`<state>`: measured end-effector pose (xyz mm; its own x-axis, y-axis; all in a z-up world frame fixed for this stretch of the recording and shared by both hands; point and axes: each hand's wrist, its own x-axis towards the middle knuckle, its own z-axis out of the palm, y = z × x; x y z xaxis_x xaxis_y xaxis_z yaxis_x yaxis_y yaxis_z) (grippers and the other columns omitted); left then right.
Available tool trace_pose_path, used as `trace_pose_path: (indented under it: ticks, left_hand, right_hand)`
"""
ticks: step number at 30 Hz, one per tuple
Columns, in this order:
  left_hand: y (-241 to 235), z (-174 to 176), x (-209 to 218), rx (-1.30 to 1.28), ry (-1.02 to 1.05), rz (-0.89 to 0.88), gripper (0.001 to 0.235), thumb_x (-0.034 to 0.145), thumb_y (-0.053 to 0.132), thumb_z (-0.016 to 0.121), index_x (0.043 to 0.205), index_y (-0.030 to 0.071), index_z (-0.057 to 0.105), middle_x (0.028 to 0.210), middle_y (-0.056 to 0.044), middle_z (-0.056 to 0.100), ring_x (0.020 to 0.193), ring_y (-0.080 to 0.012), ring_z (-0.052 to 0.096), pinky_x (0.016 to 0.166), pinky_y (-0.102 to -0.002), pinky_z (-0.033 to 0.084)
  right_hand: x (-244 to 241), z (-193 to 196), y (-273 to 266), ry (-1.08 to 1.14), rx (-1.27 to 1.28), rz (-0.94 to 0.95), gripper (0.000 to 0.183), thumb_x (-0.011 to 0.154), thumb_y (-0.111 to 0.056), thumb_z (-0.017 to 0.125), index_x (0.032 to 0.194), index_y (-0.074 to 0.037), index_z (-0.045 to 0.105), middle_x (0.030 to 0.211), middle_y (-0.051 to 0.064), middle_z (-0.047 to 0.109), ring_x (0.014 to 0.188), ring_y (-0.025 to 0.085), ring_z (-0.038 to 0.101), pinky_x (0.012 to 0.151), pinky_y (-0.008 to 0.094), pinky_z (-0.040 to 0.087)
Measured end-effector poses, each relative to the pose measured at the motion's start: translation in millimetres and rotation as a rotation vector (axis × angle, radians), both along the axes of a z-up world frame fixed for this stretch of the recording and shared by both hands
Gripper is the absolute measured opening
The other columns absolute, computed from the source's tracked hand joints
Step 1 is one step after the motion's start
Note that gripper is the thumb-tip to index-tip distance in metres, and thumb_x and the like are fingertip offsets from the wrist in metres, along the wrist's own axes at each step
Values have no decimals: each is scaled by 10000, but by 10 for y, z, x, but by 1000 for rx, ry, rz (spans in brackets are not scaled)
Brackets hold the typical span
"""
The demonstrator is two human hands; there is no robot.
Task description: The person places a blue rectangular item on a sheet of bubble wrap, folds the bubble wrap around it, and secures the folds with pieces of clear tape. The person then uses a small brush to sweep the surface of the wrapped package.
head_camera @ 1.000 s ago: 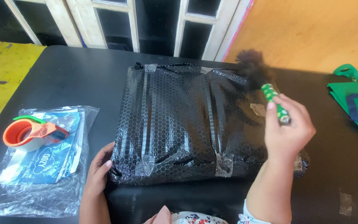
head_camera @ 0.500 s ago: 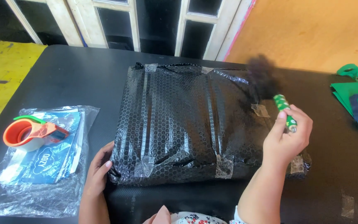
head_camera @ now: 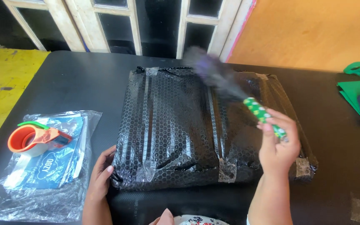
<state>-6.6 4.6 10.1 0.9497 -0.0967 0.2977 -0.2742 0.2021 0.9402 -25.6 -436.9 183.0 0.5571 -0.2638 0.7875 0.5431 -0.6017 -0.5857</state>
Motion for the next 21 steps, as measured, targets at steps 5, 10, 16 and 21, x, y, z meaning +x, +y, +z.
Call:
trace_pose_path:
  ticks: [5,10,16,21]
  left_hand:
    - [20,-17,-1,27,15,2,649,923,400,594,1440,17,505,1403,-160,619,1294,-276,604,1070,-430,476]
    - [-13,-118,51,60,91,179,865,866,659,470,1490,59,447,1446,-176,540,1273,-303,569,1070,-435,433]
    - [26,-142,88,-198,2,537,843,889,718,328,1487,127,390,1415,-163,539,1260,-337,572,982,-434,487]
    - [36,-116,81,-266,129,613,857,855,724,318,1531,199,359,1544,-132,433,1454,-286,424,1140,-512,359]
  right_hand:
    - [64,92,-185,-77,-256,-307,62,1115,6,604,1127,56,638,1242,276,653,1157,386,651,995,465,540]
    - [-61,297,-47,-139,-307,-166,104,1117,-42,609,1127,55,646,1245,311,664,1169,405,659,1048,463,512]
    - [-216,393,167,-8,-26,626,154,1001,-287,640,1000,-133,648,1189,206,693,859,208,758,765,288,698]
    - [-57,412,390,169,-198,824,139,1014,-255,667,1153,-249,670,1244,39,737,802,76,724,655,199,559]
